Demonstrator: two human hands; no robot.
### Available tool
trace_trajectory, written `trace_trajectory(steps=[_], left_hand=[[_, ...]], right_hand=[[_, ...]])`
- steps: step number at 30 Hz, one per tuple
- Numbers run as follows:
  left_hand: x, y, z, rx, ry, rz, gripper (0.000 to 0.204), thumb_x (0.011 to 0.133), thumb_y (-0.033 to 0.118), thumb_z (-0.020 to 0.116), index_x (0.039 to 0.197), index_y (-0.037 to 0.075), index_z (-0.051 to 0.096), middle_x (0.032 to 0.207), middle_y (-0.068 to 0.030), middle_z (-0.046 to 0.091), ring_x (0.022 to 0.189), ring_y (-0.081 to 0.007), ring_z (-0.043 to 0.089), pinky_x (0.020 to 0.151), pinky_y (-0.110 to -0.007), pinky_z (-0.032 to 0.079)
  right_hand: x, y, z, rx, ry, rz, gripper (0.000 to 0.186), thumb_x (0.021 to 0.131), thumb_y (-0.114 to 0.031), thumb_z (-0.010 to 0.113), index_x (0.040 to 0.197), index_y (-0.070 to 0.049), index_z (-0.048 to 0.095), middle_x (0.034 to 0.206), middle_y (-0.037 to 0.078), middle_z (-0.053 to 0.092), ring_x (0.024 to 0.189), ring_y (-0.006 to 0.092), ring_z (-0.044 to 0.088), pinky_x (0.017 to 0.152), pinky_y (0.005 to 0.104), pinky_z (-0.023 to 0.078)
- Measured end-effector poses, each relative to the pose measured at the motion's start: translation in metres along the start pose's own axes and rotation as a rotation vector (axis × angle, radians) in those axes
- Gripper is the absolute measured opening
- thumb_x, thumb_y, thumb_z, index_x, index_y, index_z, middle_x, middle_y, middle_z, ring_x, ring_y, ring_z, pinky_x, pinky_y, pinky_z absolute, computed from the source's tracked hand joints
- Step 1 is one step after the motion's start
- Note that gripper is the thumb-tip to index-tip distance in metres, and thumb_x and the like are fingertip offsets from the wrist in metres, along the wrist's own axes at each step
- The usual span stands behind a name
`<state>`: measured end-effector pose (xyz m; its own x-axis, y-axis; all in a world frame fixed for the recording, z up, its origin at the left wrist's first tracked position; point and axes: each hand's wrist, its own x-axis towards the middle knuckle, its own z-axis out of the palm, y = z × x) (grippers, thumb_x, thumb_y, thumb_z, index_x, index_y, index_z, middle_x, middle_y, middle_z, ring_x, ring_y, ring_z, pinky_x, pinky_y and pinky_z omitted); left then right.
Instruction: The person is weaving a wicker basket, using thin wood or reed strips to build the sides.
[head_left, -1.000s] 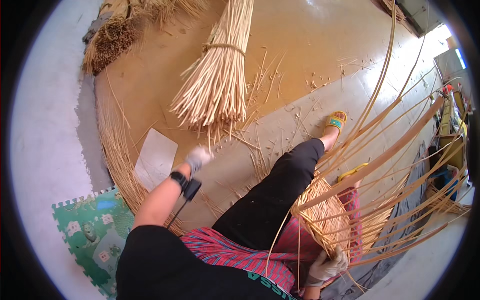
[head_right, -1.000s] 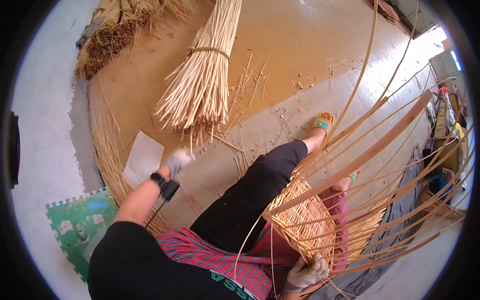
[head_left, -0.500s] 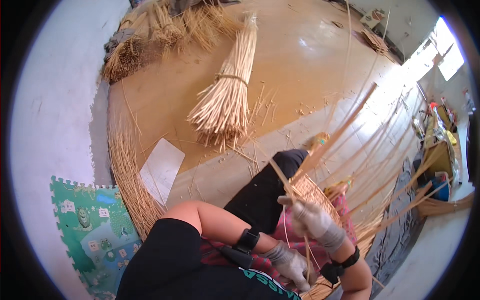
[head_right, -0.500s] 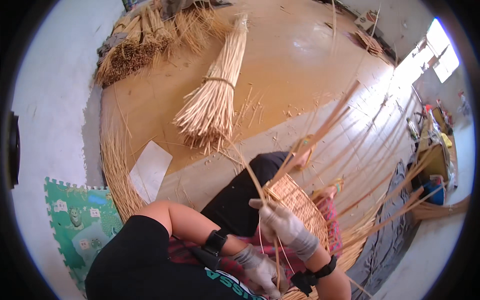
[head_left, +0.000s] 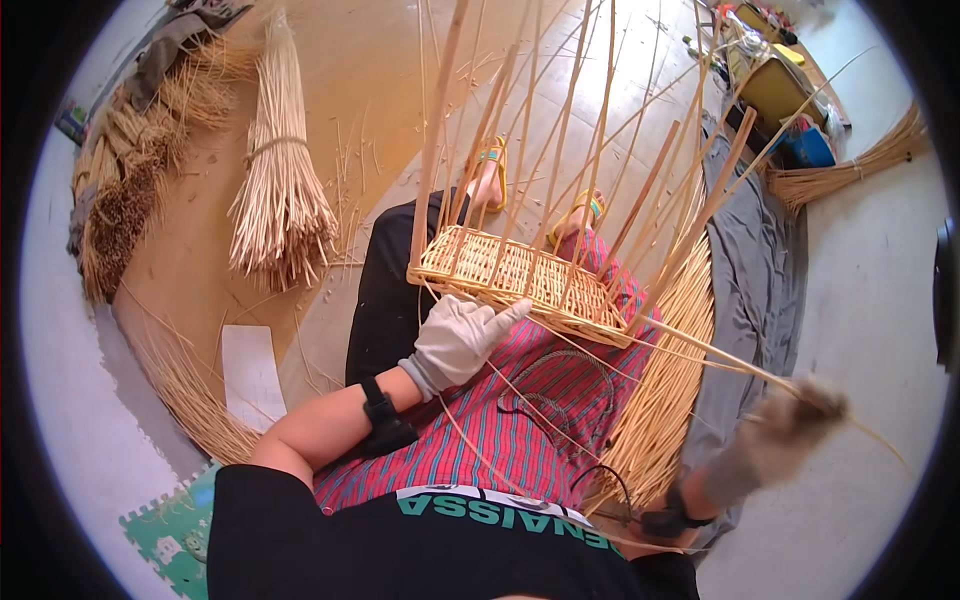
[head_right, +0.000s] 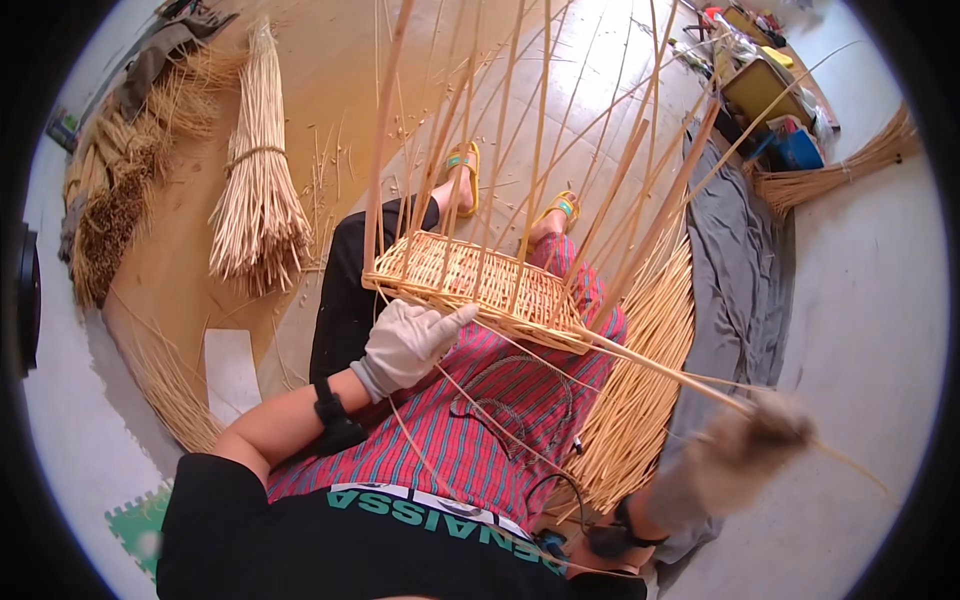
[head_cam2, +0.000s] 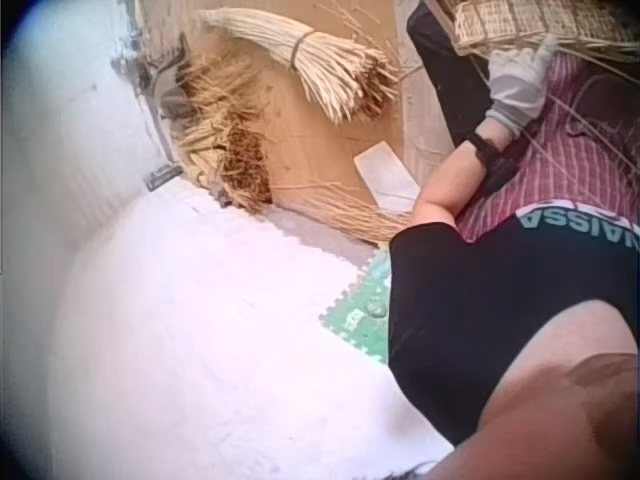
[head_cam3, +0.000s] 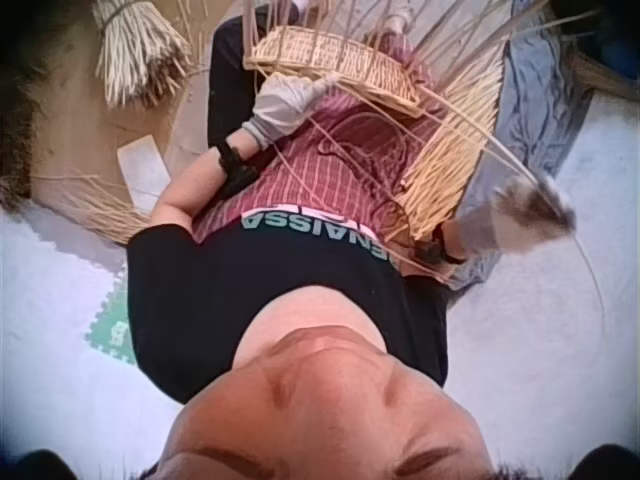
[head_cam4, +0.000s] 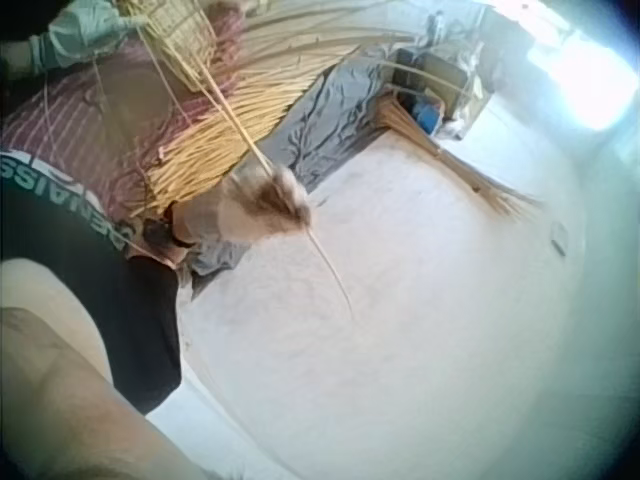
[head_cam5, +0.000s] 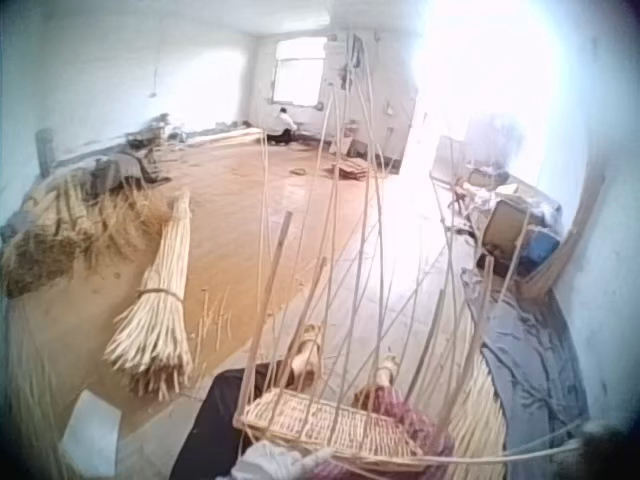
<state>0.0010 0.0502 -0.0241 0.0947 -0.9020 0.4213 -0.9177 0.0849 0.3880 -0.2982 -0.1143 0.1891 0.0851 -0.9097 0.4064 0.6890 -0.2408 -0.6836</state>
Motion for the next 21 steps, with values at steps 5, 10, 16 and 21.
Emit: trace_trajectory(steps=[5,10,16,21], left_hand=[[0.0,-0.008,0.016,0.006,-0.02,0.046,0.036,0.089,0.027,0.074,0.124,0.017,0.067,0.076,0.0001,0.057,0.073,-0.022,0.06,0.068,-0.04,0.042],[-0.001,-0.008,0.007,-0.133,-0.056,0.069,0.021,0.081,0.027,0.08,0.096,0.018,0.068,0.077,0.0025,0.063,0.075,-0.0205,0.064,0.068,-0.039,0.046],[0.001,0.0,0.001,-0.077,0.041,0.058,0.021,0.078,0.029,0.081,0.092,0.02,0.068,0.079,0.0042,0.056,0.082,-0.0173,0.061,0.076,-0.036,0.046],[-0.001,-0.007,0.008,-0.151,0.139,0.149,0.027,0.077,0.031,0.082,0.094,0.016,0.069,0.101,-0.0013,0.06,0.101,-0.0229,0.064,0.086,-0.039,0.054]], right_hand=[[-0.07,0.107,-0.012,-0.464,-0.169,0.257,0.013,0.103,-0.003,0.061,0.113,-0.006,0.054,0.111,0.022,0.072,0.101,0.0306,0.074,0.084,0.0413,0.064],[-0.109,0.146,-0.034,-0.302,-0.205,0.42,0.02,0.098,0.007,0.062,0.106,-0.007,0.051,0.114,0.022,0.073,0.112,0.0357,0.072,0.092,0.0461,0.063],[-0.136,0.167,-0.068,-0.275,-0.084,0.491,0.022,0.099,0.008,0.061,0.107,-0.011,0.054,0.115,0.017,0.073,0.117,0.0353,0.069,0.096,0.0473,0.062],[-0.153,0.201,-0.065,-0.386,-0.554,0.4,0.012,0.1,-0.001,0.067,0.104,-0.008,0.059,0.108,0.014,0.073,0.111,0.0263,0.07,0.094,0.0383,0.059]])
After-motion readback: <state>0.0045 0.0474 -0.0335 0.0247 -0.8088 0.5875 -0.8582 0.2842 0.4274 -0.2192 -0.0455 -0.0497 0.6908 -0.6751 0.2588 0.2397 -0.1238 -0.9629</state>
